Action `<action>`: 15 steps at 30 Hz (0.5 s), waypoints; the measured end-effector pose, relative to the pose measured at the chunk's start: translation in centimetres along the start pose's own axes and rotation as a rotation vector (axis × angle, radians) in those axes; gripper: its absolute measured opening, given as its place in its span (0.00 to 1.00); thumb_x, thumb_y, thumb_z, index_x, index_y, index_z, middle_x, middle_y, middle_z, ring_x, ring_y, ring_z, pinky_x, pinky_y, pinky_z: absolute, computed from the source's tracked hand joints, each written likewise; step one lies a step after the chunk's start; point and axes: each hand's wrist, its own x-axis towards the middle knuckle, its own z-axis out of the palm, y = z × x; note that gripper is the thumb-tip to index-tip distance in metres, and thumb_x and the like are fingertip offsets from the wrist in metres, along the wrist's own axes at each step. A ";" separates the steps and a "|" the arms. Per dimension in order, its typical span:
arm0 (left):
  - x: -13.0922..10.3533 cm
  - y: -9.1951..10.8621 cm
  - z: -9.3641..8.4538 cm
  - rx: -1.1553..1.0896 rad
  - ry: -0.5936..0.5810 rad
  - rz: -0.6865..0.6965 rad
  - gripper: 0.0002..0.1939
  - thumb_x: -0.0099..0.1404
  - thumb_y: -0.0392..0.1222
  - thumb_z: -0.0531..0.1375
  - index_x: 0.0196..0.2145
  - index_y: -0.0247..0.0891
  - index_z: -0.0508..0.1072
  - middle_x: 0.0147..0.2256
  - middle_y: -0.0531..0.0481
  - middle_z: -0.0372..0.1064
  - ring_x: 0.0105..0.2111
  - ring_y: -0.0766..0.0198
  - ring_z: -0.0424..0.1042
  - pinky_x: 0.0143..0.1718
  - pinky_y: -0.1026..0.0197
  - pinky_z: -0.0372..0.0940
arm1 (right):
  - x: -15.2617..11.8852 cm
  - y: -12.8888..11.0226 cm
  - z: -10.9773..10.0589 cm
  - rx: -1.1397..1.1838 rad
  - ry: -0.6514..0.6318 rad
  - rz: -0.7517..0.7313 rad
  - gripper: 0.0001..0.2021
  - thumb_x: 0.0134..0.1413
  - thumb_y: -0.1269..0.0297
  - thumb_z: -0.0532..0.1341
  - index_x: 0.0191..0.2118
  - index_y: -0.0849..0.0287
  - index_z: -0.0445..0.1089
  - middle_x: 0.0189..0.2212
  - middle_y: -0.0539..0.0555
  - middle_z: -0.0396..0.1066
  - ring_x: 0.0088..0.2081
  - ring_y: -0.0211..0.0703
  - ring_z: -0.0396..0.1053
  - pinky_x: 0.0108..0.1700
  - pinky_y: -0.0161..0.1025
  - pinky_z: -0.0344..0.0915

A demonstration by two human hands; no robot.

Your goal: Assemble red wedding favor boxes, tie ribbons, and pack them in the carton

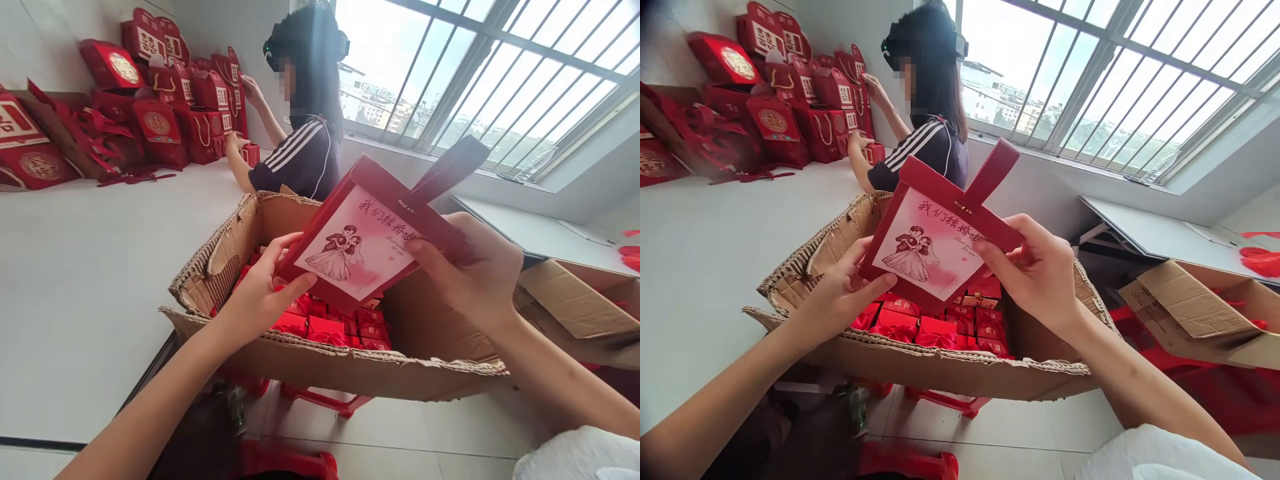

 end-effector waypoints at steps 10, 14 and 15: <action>-2.3 -0.8 0.1 0.794 -0.189 0.050 0.14 0.66 0.45 0.49 0.37 0.41 0.73 0.36 0.51 0.75 0.36 0.59 0.75 0.39 0.59 0.67 | 0.5 8.3 -2.0 0.566 -0.238 1.191 0.04 0.47 0.77 0.63 0.32 0.66 0.74 0.25 0.54 0.75 0.24 0.37 0.73 0.24 0.30 0.73; -2.1 -1.2 0.5 0.936 -0.145 0.174 0.15 0.65 0.42 0.47 0.33 0.39 0.73 0.33 0.49 0.74 0.31 0.59 0.74 0.34 0.58 0.66 | -1.7 8.9 -1.9 0.789 -0.400 1.373 0.06 0.48 0.77 0.60 0.33 0.65 0.74 0.22 0.52 0.75 0.19 0.34 0.70 0.18 0.26 0.68; -2.0 -1.3 0.6 0.954 -0.138 0.187 0.15 0.65 0.42 0.47 0.33 0.39 0.72 0.32 0.49 0.74 0.30 0.59 0.73 0.34 0.58 0.66 | -2.2 8.8 -1.8 0.816 -0.428 1.384 0.06 0.48 0.76 0.60 0.32 0.65 0.74 0.20 0.51 0.74 0.18 0.34 0.70 0.16 0.25 0.66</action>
